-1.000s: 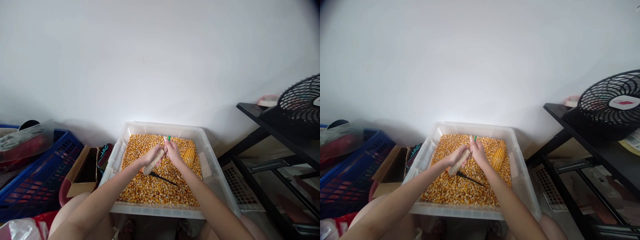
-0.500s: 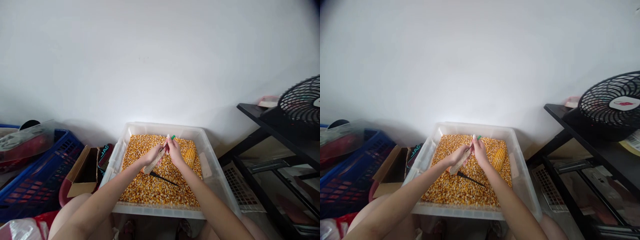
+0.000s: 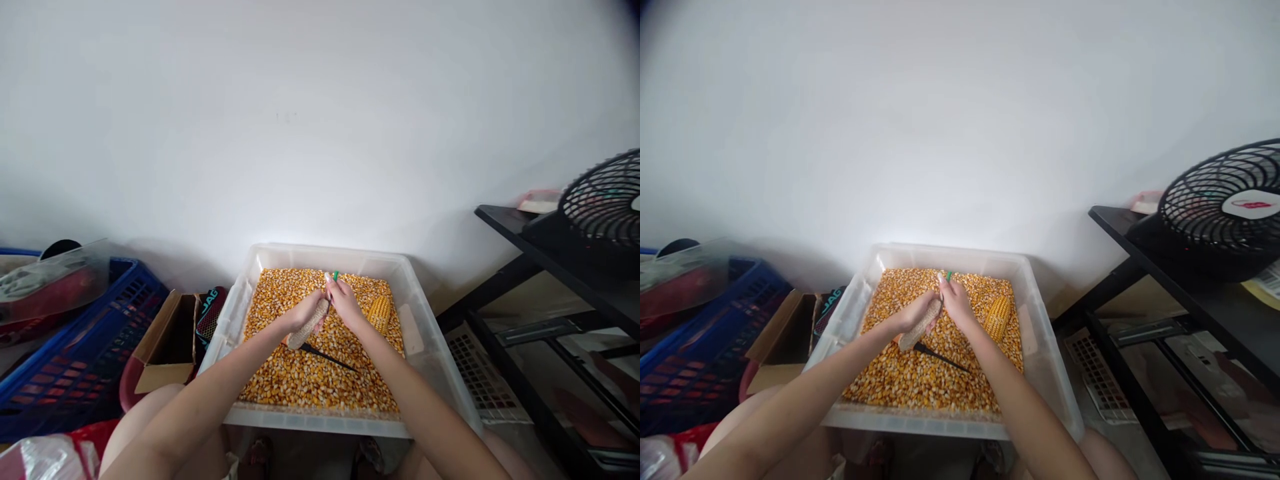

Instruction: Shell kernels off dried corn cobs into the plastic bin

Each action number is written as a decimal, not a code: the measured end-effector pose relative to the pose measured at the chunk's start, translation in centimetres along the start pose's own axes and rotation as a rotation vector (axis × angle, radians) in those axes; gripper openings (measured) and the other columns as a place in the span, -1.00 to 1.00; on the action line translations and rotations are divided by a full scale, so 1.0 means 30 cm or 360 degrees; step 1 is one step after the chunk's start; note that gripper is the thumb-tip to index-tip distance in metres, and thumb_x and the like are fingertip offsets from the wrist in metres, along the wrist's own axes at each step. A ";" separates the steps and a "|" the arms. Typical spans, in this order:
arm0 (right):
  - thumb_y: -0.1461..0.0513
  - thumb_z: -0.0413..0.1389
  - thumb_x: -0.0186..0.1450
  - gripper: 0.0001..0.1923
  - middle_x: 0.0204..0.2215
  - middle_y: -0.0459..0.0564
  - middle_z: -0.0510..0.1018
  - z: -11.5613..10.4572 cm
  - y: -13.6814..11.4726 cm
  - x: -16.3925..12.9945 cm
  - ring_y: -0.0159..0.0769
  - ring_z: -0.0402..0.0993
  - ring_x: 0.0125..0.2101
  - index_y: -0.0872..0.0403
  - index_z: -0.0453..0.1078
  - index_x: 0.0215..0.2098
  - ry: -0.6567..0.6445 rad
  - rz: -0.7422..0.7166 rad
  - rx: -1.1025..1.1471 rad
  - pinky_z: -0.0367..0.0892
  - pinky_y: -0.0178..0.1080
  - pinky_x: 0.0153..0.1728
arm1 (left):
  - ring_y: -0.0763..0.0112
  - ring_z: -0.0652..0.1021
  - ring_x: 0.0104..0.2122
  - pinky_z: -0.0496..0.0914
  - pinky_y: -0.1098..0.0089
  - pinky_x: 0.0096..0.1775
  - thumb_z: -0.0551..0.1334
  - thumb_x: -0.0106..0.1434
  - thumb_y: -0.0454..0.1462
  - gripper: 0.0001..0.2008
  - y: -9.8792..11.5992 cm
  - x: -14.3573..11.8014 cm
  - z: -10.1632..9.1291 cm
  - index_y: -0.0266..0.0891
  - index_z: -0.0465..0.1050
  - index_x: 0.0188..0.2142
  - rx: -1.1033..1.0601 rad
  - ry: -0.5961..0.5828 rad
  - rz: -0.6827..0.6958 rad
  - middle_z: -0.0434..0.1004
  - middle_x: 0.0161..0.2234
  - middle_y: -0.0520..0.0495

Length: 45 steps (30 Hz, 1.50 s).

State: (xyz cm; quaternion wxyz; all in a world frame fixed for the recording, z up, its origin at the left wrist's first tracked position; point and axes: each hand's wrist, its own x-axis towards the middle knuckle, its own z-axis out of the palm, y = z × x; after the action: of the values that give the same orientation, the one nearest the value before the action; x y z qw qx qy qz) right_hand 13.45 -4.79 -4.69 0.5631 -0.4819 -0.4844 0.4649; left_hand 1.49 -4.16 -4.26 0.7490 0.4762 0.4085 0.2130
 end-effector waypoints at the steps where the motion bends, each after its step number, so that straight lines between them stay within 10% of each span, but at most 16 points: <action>1: -0.12 0.06 0.14 -0.53 -0.76 -0.23 0.16 -0.001 0.009 0.002 -0.48 0.05 -0.72 0.04 0.18 -0.65 -0.0007 0.0016 -0.0002 -0.04 -0.37 -0.70 | 0.41 0.28 -0.76 0.21 0.40 -0.69 -0.12 0.23 -0.09 -0.63 0.002 0.002 -0.004 -0.23 0.26 -0.53 0.0048 0.0025 0.0007 0.23 -0.75 0.02; 36: -0.18 -0.01 0.15 -0.48 -0.83 -0.24 0.11 0.004 0.036 0.016 -0.50 0.01 -0.79 0.04 0.14 -0.67 -0.0049 0.0173 0.0132 -0.04 -0.37 -0.74 | 0.44 0.26 -0.74 0.21 0.41 -0.64 -0.14 0.22 -0.11 -0.64 0.029 -0.004 -0.024 -0.23 0.28 -0.49 0.0327 0.0017 0.0104 0.23 -0.75 0.04; 45: -0.13 0.05 0.14 -0.53 -0.78 -0.20 0.25 0.008 -0.014 0.006 -0.52 0.08 -0.80 0.06 0.23 -0.62 -0.0002 0.0141 0.0324 -0.05 -0.40 -0.79 | 0.42 0.30 -0.75 0.24 0.40 -0.63 -0.14 0.18 -0.07 -0.61 0.026 0.030 -0.063 -0.22 0.26 -0.57 -0.0107 0.0258 -0.0053 0.28 -0.74 0.00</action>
State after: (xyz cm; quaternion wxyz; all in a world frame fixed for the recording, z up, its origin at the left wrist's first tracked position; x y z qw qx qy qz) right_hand 13.25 -4.63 -4.24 0.5877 -0.4429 -0.4130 0.5365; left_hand 0.52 -2.13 -4.34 0.7325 0.4251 0.4682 0.2520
